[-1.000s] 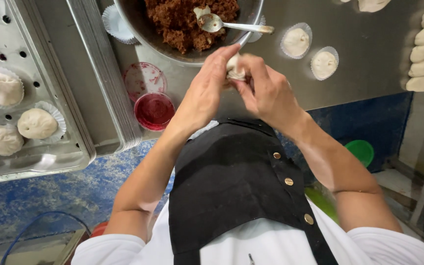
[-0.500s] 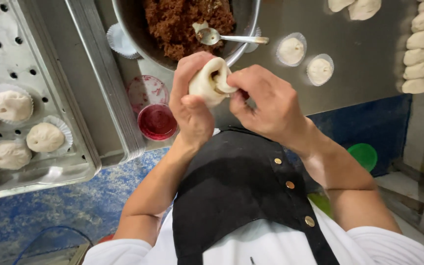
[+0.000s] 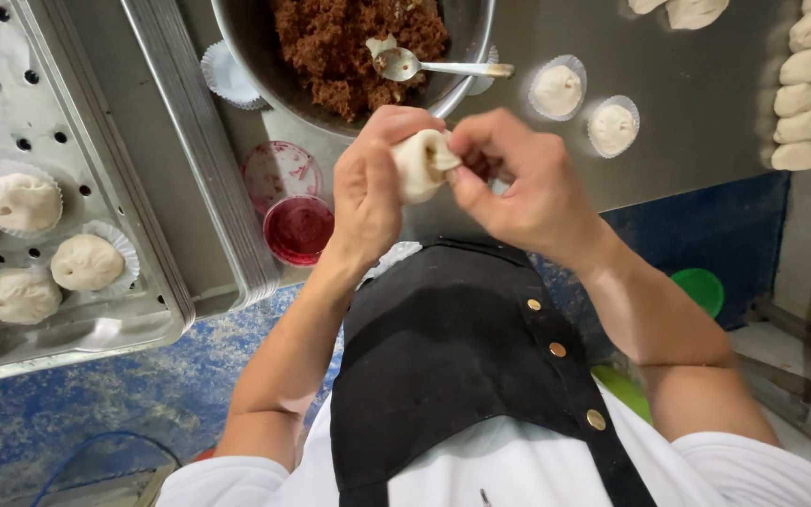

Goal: Fill and fold dough to prepare siopao or steamed buns.

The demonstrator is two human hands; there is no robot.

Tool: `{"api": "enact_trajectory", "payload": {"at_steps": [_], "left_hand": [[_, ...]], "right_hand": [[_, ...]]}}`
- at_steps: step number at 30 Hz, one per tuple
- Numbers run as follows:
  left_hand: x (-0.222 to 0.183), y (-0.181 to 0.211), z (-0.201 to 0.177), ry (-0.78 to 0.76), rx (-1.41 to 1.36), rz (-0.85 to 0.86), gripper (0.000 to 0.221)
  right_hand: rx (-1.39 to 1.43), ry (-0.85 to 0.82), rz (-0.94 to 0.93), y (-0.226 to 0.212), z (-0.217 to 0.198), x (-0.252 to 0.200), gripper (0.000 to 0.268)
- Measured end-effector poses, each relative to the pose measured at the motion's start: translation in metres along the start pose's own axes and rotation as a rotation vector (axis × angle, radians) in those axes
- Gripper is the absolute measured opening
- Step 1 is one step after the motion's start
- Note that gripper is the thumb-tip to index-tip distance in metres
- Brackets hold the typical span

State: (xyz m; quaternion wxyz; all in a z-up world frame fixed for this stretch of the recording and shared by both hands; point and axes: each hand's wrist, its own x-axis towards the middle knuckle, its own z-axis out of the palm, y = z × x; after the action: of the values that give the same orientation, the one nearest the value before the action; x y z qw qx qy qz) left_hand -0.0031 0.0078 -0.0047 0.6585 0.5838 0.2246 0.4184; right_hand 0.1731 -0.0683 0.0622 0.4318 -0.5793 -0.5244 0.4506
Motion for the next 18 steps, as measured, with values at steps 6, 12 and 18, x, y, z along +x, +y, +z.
{"api": "enact_trajectory", "payload": {"at_steps": [6, 12, 18], "left_hand": [[0.004, -0.005, -0.004, -0.067, -0.071, -0.158, 0.066], [0.008, -0.013, -0.012, -0.139, -0.067, -0.345, 0.068], [0.015, -0.014, -0.019, -0.192, -0.017, -0.425, 0.073]], "right_hand": [[-0.276, 0.019, -0.27, 0.011, -0.001, -0.001, 0.024], [-0.575, 0.006, -0.32, 0.016, 0.0, 0.001, 0.021], [-0.287, -0.104, 0.088, 0.027, -0.002, 0.006, 0.02]]}}
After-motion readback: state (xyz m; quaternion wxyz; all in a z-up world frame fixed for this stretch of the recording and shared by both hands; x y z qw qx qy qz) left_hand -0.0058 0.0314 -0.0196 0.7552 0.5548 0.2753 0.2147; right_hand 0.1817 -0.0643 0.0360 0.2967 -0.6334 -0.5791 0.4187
